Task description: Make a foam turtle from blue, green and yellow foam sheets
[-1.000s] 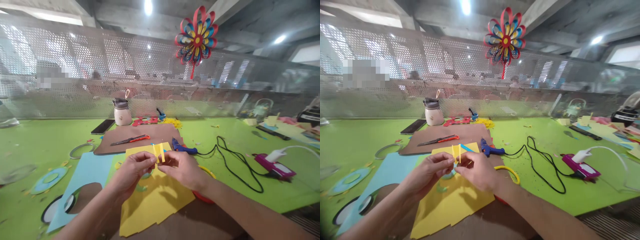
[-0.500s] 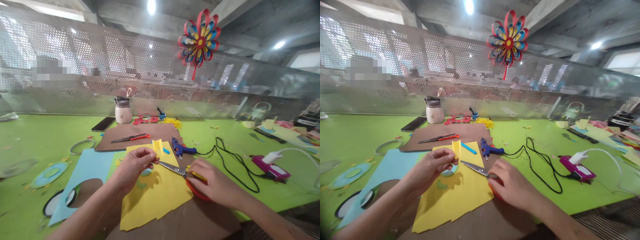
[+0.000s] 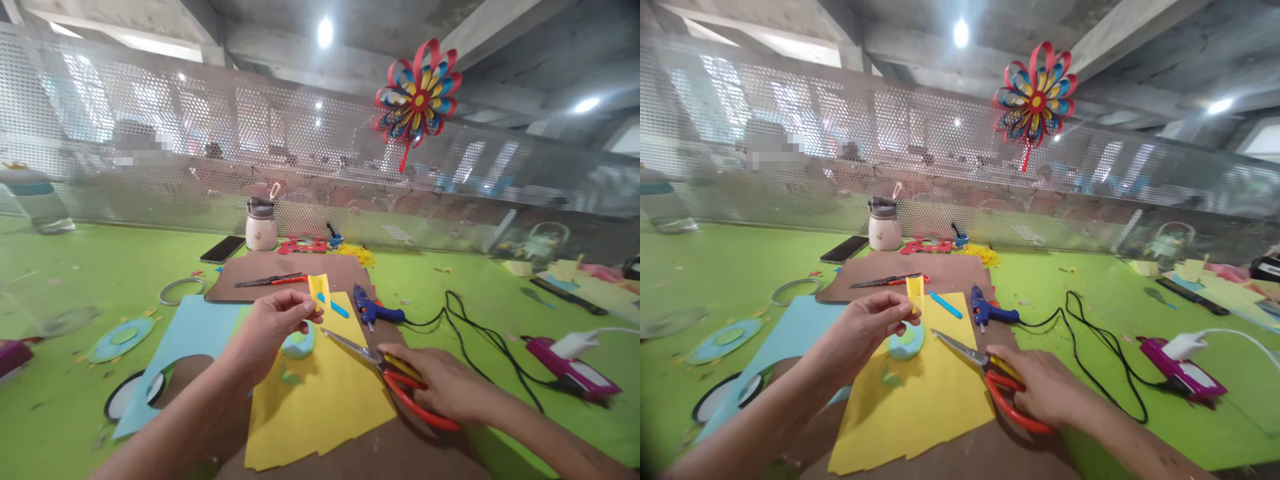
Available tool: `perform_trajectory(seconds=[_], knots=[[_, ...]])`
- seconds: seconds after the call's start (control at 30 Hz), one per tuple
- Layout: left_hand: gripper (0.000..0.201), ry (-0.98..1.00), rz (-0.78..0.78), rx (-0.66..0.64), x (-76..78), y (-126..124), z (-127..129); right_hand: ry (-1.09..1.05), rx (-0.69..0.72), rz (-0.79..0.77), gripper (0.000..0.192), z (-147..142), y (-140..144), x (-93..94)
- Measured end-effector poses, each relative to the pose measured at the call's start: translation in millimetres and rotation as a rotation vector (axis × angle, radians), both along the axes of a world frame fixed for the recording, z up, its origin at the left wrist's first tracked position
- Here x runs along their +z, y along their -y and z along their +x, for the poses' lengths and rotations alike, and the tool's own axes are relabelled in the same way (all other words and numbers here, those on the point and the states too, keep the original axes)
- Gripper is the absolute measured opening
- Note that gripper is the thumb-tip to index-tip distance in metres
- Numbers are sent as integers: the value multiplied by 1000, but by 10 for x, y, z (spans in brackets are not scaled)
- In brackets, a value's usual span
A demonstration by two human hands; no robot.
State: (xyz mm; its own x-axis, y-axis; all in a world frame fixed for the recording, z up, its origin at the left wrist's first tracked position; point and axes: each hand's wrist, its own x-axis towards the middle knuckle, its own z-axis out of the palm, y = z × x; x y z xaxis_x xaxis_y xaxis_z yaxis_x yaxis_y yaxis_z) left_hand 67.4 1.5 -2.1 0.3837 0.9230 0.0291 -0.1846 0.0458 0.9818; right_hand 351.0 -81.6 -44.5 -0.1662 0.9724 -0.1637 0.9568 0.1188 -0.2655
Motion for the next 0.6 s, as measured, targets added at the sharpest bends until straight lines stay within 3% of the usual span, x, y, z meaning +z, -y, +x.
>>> perform_trajectory(seconds=[0.27,0.4,0.6], knots=[[17,156,-57,79,15,-49,-70,-675,-78,-220,64,-158,293,251],[17,196,-59,113,-1,-61,-65,-693,-107,-152,60,-304,364,295],[18,174,-31,163,26,-38,-57,-801,-65,-133,52,-491,283,221]])
